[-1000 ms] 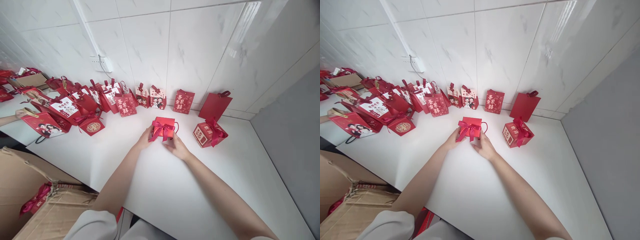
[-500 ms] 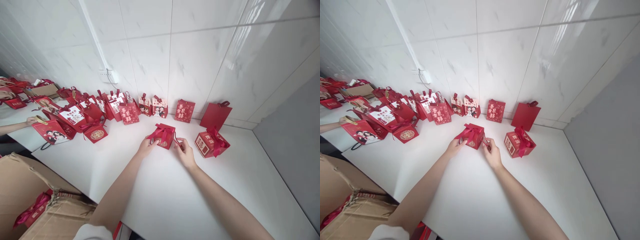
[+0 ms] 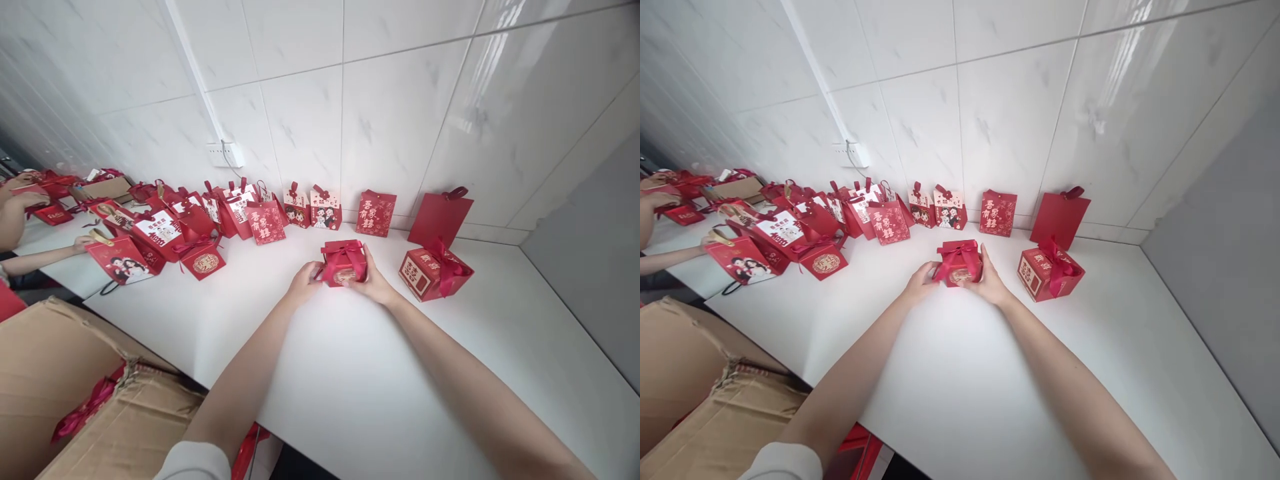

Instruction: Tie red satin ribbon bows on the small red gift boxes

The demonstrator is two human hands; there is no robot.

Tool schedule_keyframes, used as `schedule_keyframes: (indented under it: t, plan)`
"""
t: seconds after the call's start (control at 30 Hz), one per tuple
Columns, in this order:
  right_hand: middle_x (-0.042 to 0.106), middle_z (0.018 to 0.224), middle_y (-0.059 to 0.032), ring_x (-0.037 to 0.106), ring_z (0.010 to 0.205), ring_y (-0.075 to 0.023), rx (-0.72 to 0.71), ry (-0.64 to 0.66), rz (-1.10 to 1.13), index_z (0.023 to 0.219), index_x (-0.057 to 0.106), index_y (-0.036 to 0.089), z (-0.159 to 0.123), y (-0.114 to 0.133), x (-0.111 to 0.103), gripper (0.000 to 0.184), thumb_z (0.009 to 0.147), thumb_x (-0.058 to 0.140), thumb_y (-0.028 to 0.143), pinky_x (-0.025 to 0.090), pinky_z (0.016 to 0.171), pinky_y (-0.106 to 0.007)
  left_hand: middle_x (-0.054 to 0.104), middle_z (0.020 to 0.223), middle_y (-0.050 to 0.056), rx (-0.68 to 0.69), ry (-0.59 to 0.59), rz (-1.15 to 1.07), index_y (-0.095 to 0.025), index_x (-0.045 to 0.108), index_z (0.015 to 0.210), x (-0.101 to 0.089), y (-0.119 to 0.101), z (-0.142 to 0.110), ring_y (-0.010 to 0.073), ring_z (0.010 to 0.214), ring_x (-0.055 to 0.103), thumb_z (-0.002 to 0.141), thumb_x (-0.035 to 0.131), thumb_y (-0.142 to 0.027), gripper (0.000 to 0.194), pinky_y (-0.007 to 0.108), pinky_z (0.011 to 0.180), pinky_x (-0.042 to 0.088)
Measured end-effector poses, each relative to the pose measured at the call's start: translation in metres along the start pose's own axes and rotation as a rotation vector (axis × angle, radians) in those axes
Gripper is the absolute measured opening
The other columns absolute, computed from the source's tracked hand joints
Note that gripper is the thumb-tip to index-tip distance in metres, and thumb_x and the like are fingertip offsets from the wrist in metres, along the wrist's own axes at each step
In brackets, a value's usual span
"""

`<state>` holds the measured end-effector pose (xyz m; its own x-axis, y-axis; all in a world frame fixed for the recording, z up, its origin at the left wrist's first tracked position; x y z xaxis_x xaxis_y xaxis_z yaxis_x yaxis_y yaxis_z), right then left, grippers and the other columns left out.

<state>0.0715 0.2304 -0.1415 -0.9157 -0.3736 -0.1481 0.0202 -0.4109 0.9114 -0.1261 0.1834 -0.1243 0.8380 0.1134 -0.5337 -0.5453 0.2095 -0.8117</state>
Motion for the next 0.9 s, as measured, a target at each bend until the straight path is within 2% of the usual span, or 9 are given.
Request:
schedule_keyframes:
  t: [0.07,0.13,0.23,0.33,0.43,0.57,0.7,0.8,0.9]
  plan:
    - [0.051,0.138,-0.0142,0.054,0.124,-0.0278,0.025,0.047,0.092,0.151,0.015,0.025,-0.001,0.0,0.001,0.108,0.067,0.079,0.047,0.041,0.104,-0.052,0.06,0.112,0.005,0.071,0.087,-0.037,-0.021,0.059,0.098,0.004,-0.01,-0.007,0.0217,0.102,0.056,0.071,0.066,-0.022,0.027,0.034,0.091,0.044]
    - [0.052,0.138,-0.0135,0.054,0.124,-0.0273,0.022,0.056,0.102,0.146,0.029,0.024,-0.004,0.004,0.0,0.093,0.07,0.079,0.045,0.042,0.105,-0.05,0.059,0.111,0.006,0.097,0.138,-0.05,-0.021,0.056,0.098,0.007,-0.016,-0.013,0.0206,0.099,0.056,0.069,0.073,-0.03,0.035,0.033,0.088,0.045]
    - [0.055,0.135,-0.0119,0.055,0.121,-0.0261,0.018,0.02,0.094,0.139,0.039,0.023,-0.009,0.007,-0.001,0.081,0.071,0.078,0.043,0.043,0.104,-0.047,0.058,0.111,0.007,0.056,0.067,-0.043,-0.02,0.052,0.103,0.01,-0.014,-0.017,0.0201,0.095,0.055,0.062,0.082,-0.038,0.054,0.032,0.084,0.045]
    - [0.065,0.119,-0.0108,0.063,0.109,-0.0247,0.068,-0.027,0.133,0.135,0.041,0.022,-0.011,0.003,-0.004,0.075,0.073,0.076,0.046,0.048,0.098,-0.046,0.06,0.106,0.007,-0.02,-0.049,-0.111,-0.019,0.051,0.1,0.01,-0.004,-0.013,0.0191,0.089,0.057,0.061,0.082,-0.041,0.055,0.032,0.078,0.046]
    - [0.069,0.103,-0.008,0.067,0.095,-0.0226,0.132,-0.055,0.19,0.131,0.043,0.022,-0.012,-0.002,-0.008,0.067,0.077,0.07,0.051,0.049,0.094,-0.046,0.063,0.103,0.006,-0.14,-0.124,-0.307,-0.019,0.051,0.098,0.004,0.007,-0.006,0.0188,0.087,0.06,0.065,0.077,-0.046,0.05,0.031,0.075,0.047]
    - [0.067,0.11,-0.009,0.068,0.093,-0.0213,0.206,-0.053,0.233,0.123,0.049,0.024,-0.015,-0.004,-0.014,0.056,0.078,0.068,0.052,0.049,0.094,-0.046,0.065,0.11,0.008,-0.258,-0.213,-0.55,-0.019,0.056,0.104,-0.013,0.012,-0.005,0.0203,0.091,0.062,0.076,0.061,-0.06,0.05,0.031,0.072,0.048]
    - [0.067,0.112,-0.0093,0.068,0.095,-0.0216,0.26,-0.018,0.304,0.119,0.054,0.024,-0.017,-0.003,-0.019,0.047,0.08,0.067,0.048,0.047,0.097,-0.045,0.068,0.104,0.009,-0.37,-0.24,-0.761,-0.019,0.057,0.108,-0.019,0.016,-0.009,0.0192,0.08,0.063,0.077,0.05,-0.07,0.06,0.029,0.063,0.049]
    - [0.068,0.107,-0.0081,0.067,0.094,-0.0215,0.277,-0.015,0.324,0.117,0.056,0.023,-0.017,-0.003,-0.021,0.045,0.08,0.068,0.047,0.046,0.097,-0.045,0.069,0.1,0.009,-0.411,-0.29,-0.809,-0.019,0.057,0.11,-0.02,0.017,-0.011,0.0186,0.076,0.062,0.076,0.049,-0.071,0.062,0.028,0.06,0.049]
    - [0.068,0.103,-0.007,0.066,0.093,-0.0205,0.292,0.022,0.305,0.112,0.058,0.023,-0.016,-0.003,-0.018,0.042,0.08,0.068,0.048,0.046,0.097,-0.043,0.069,0.098,0.008,-0.41,-0.31,-0.76,-0.019,0.059,0.107,-0.019,0.014,-0.012,0.0186,0.077,0.062,0.076,0.048,-0.071,0.062,0.028,0.061,0.049]
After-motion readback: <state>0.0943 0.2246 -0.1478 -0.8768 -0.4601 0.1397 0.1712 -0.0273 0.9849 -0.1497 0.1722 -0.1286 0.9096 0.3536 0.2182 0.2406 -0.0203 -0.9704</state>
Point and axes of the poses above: each hand's wrist, its own z-axis towards the middle knuckle, its own x-axis out of the palm, y = z × x, the point moved 6 cm from there along z, towards the middle knuckle
